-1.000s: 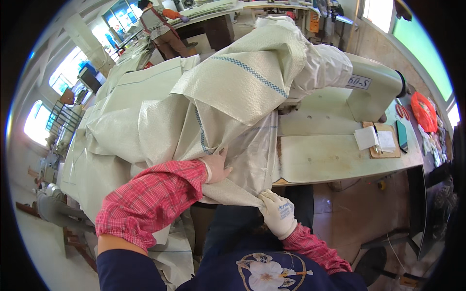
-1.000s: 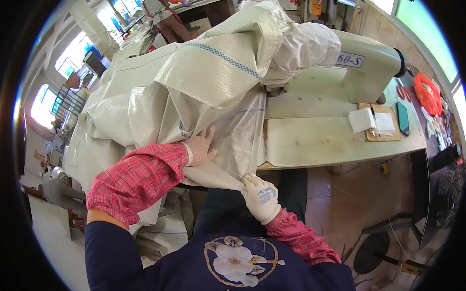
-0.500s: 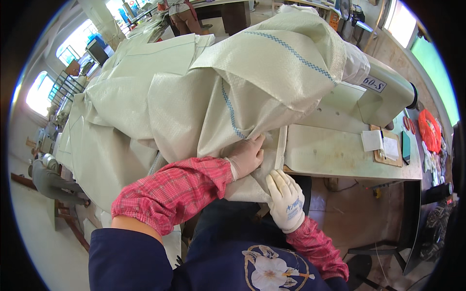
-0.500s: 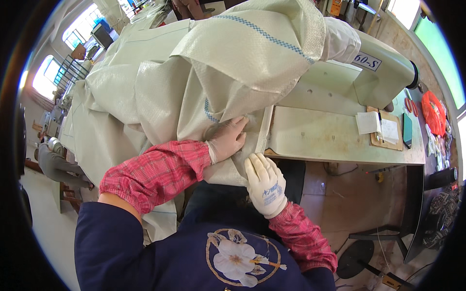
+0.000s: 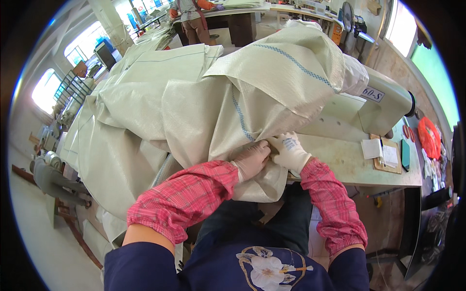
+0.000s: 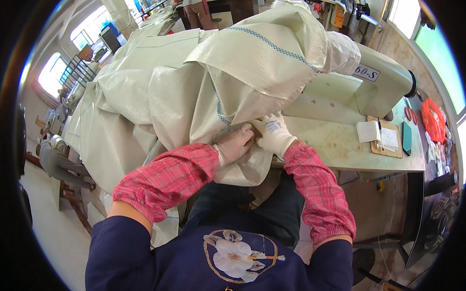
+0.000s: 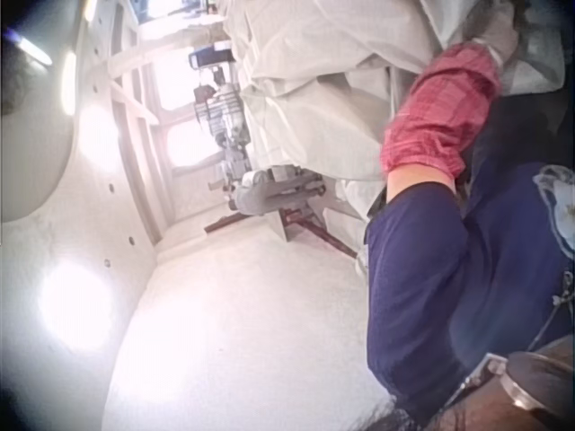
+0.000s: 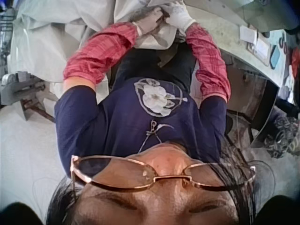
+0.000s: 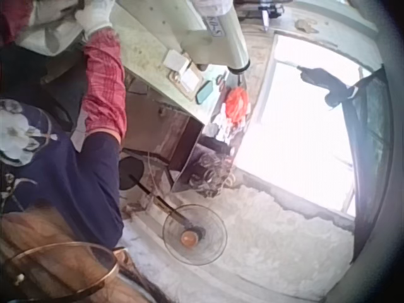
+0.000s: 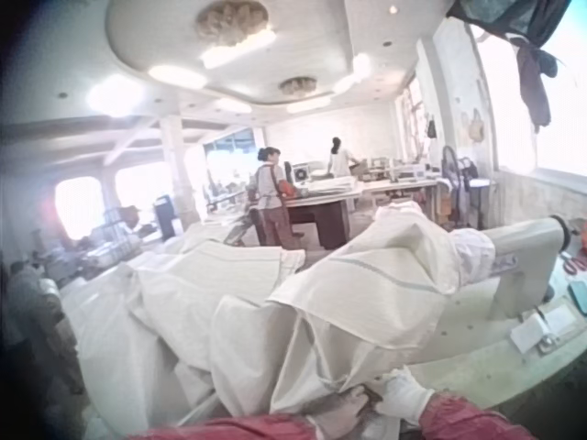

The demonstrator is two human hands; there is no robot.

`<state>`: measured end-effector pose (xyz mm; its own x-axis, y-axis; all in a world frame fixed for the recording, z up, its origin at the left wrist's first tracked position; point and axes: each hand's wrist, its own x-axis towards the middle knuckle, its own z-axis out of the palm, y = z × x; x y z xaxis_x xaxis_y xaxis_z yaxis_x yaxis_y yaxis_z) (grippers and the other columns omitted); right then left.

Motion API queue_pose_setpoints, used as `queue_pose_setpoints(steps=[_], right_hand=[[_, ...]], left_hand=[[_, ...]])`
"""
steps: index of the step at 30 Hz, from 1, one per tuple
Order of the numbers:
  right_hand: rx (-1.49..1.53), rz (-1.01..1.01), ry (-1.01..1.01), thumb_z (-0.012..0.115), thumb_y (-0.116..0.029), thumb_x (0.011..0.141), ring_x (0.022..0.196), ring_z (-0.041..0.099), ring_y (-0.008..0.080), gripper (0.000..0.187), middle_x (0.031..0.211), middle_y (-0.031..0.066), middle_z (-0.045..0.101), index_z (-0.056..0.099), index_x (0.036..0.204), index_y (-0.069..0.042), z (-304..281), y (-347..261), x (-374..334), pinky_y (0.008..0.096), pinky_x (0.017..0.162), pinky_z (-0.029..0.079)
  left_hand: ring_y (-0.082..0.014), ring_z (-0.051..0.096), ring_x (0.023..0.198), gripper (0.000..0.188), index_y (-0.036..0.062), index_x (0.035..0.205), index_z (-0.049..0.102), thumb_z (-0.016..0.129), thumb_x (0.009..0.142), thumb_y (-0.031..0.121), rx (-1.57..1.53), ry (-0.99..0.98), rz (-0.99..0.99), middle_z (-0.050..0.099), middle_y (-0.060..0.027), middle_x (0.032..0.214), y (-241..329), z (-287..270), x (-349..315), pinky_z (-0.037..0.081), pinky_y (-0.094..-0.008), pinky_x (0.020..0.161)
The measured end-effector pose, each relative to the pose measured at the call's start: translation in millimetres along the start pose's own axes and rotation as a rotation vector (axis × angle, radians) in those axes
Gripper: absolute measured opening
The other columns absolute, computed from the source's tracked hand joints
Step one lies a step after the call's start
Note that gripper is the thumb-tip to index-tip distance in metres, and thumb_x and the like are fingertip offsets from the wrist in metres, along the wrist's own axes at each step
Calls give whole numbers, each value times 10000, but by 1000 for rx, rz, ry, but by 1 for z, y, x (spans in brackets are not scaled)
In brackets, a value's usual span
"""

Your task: The person repeatedly folds large sheets of off-white fabric with blue stitching lines on a sewing table. They align edges, fold the material in half, and stack the folded pieces. The process is repeated continuously throughout the clip.

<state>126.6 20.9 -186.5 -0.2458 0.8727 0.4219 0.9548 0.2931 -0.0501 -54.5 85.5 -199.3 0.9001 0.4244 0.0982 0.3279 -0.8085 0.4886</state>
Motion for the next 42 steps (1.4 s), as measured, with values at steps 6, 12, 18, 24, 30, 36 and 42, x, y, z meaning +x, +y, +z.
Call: queue_pose_setpoints(steps=[6,12,18,24,30,36,42], right_hand=[[45,612,192,620,-103,723,908,572,378,249,982,165,664,685,958,-55,-32,27,-29,486,835,439],[-81,42,130,609,-86,719,1182,537,318,459,1220,145,582,606,1175,-33,-26,-54,-73,489,1059,365],[-148,23,271,566,-106,785,1206,542,287,382,1237,144,583,608,1154,-17,-13,-65,-78,461,1052,402],[-178,114,188,569,-96,787,1224,526,302,427,1280,159,553,582,1208,-28,-10,-69,-92,524,1071,357],[-152,173,151,561,-90,788,1266,484,335,510,1308,186,533,507,1284,17,-14,-63,-90,539,1110,286],[-3,228,-18,548,-87,770,1340,408,372,570,1379,221,492,469,1317,57,-13,-37,-79,560,1129,233],[47,199,-293,543,-92,788,1342,422,358,480,1356,231,521,552,1242,61,-29,-64,-89,547,1138,239]], left_hand=[[-376,550,1012,378,2,1232,548,573,857,44,-8,309,139,545,-184,1090,-10,19,6,453,-440,891],[-374,532,1036,367,114,1163,645,581,814,22,-5,29,-46,535,-172,1106,6,15,9,439,-431,897],[-353,525,1064,333,91,1106,656,562,797,11,82,94,218,517,-160,1158,8,11,1,421,-433,927],[-340,530,1046,433,87,1232,615,535,811,31,47,149,70,525,-152,1130,15,14,0,442,-417,906],[-343,540,1001,295,90,1086,662,554,812,92,332,-137,189,543,-136,1053,19,9,15,448,-437,892],[-270,552,996,180,62,927,658,551,823,162,581,-171,405,558,-111,1004,34,5,21,448,-404,840],[-274,564,990,220,23,971,639,559,799,135,641,-313,648,591,-133,1020,89,-57,9,442,-365,877]])
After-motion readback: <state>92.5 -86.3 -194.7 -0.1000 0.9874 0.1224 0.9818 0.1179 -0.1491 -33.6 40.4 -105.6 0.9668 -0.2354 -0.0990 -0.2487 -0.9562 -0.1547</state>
